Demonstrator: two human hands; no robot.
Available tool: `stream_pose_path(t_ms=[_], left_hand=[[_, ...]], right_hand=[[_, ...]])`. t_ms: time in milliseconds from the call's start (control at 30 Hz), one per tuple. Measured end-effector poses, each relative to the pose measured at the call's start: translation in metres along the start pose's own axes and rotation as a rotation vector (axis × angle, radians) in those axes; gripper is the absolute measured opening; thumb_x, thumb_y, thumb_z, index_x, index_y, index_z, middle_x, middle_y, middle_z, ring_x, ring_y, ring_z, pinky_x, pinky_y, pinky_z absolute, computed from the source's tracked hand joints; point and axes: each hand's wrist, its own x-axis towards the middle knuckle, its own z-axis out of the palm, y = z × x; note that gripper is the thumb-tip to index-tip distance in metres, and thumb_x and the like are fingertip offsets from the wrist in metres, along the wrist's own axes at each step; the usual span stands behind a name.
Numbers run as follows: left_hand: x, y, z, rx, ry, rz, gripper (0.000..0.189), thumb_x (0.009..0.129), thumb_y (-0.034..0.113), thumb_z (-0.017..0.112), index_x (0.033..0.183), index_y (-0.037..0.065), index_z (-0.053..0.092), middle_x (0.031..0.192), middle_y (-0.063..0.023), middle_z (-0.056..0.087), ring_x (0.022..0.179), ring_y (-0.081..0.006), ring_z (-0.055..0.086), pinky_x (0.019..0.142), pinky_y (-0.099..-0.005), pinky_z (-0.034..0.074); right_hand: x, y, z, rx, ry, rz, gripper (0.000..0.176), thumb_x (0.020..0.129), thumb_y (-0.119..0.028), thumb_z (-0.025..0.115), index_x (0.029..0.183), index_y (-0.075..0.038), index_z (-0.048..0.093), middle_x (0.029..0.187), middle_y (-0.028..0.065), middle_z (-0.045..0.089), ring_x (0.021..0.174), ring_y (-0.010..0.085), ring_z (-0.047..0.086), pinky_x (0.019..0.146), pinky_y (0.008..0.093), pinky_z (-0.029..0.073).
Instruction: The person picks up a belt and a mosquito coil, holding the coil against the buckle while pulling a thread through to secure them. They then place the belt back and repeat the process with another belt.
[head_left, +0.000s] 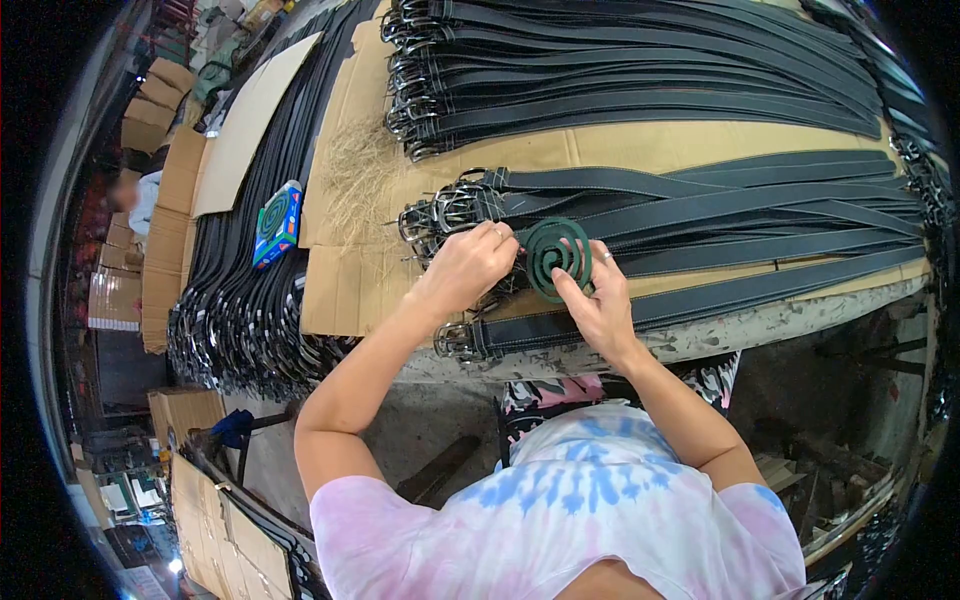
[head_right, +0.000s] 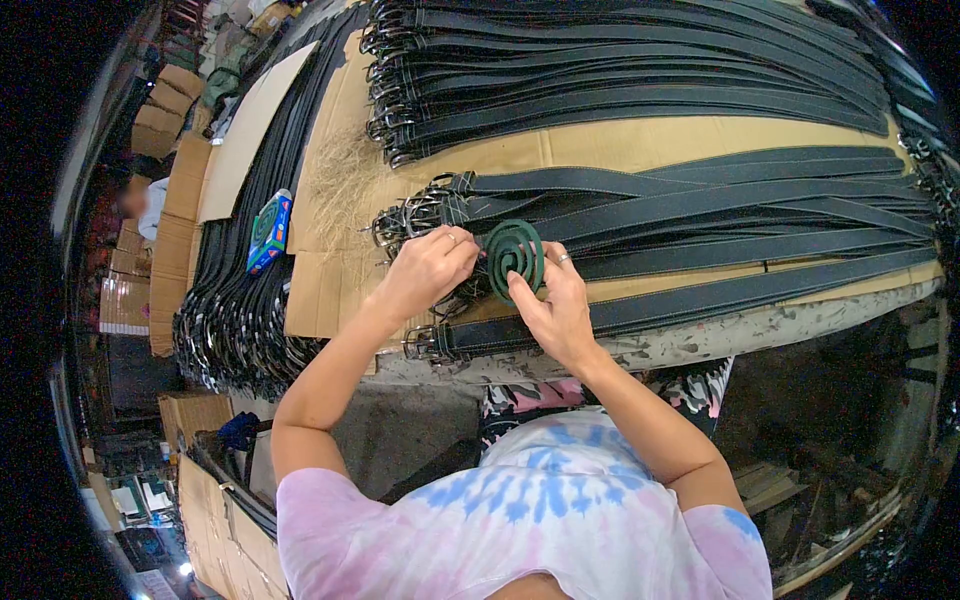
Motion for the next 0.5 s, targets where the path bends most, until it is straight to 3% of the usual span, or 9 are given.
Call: stream_pose_path(t_ms=[500], left_hand=[[-0.0037, 0.0043, 0.0018, -0.065, 0.113, -0.063, 0.013, 0.076, 0.002, 0.071, 0.087, 0.003, 0.063, 0.091, -0.0076, 0.065, 0.086, -0.0238, 0.066, 0.073, -0.0337, 0.055]], right_hand=[[-0.0016, -0.0039, 0.0017, -0.019, -0.013, 0.015, 0.017, 0.086, -0.007, 0.064, 0.099, 0.003, 0.067, 0.109, 0.0181, 0.060, 0.099, 0.0323, 0.059, 0.087, 0.0392, 0.047]])
